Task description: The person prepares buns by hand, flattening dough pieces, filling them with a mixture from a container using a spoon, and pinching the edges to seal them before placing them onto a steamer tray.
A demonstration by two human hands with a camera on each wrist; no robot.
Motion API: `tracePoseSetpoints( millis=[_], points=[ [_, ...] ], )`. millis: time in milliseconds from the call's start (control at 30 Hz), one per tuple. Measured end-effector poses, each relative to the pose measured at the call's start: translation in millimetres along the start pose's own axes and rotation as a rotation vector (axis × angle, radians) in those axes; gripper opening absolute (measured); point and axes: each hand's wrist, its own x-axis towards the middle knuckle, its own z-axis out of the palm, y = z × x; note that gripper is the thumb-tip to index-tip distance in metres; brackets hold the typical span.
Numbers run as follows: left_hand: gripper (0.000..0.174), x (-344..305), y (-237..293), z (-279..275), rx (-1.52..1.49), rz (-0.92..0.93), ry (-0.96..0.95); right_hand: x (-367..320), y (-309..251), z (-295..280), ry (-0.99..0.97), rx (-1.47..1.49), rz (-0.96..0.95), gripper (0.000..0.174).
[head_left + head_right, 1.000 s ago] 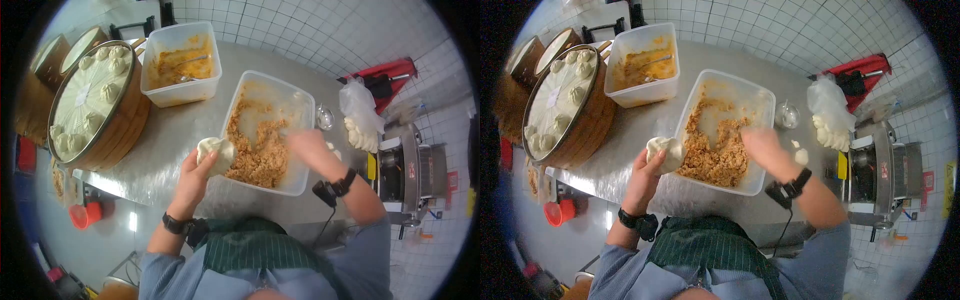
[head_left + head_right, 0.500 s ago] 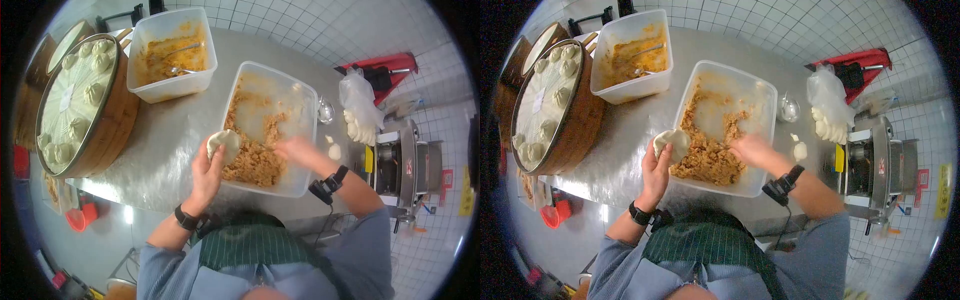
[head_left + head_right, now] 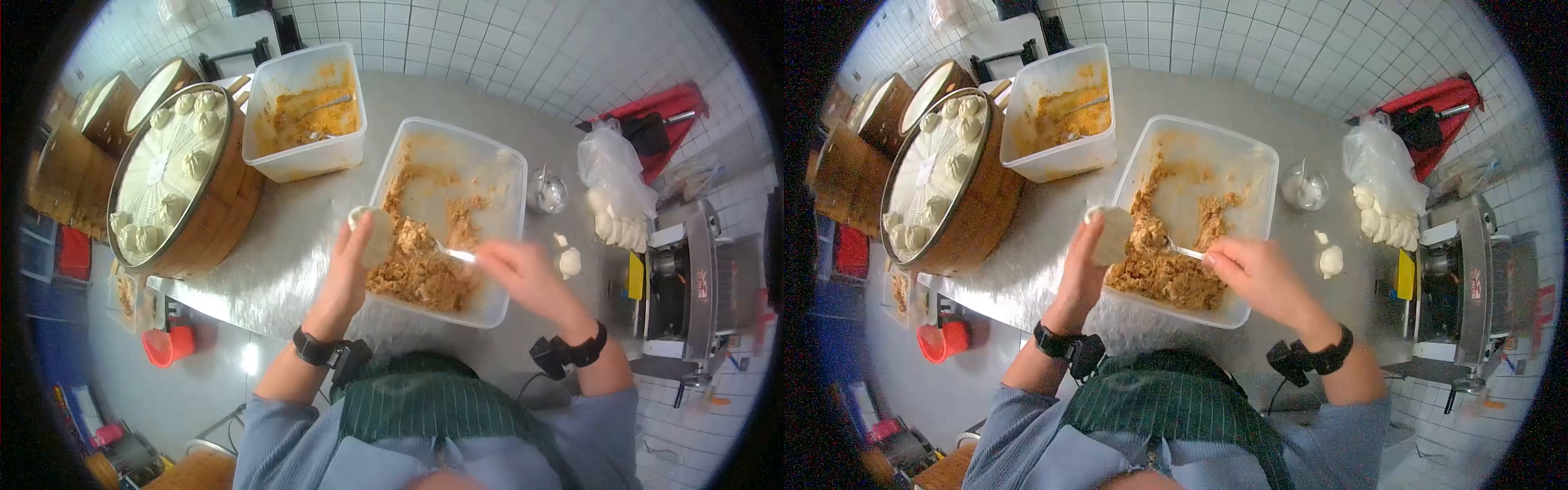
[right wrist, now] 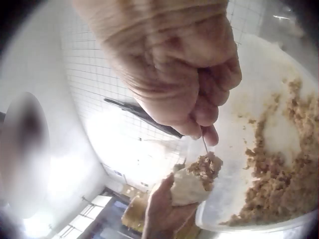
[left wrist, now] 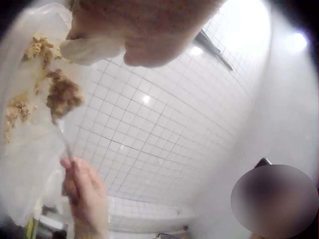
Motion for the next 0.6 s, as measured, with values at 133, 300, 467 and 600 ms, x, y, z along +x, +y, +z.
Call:
tracePoseSetpoints(
  millis=[133,300,467,600],
  points=[
    [0.043,-5,-16,25,0.017,-0.080,-0.225,-15,-8,14,0.100,-0.130,-0.073,0.019],
    [0.042,-10,-35,32,0.034,0.076,-0.149,-27,-7,22,0.129,-0.156,-0.113,0.016],
    [0.042,-10,-34,16,0.159,0.176,0.022,-39,-6,-2,0.135,-0.262,0.001,0.013],
    [0.043,-20,-28,18,0.053,0.134,-0.068,-20,56,34,0.029,-0.812,-0.270,0.009]
  ],
)
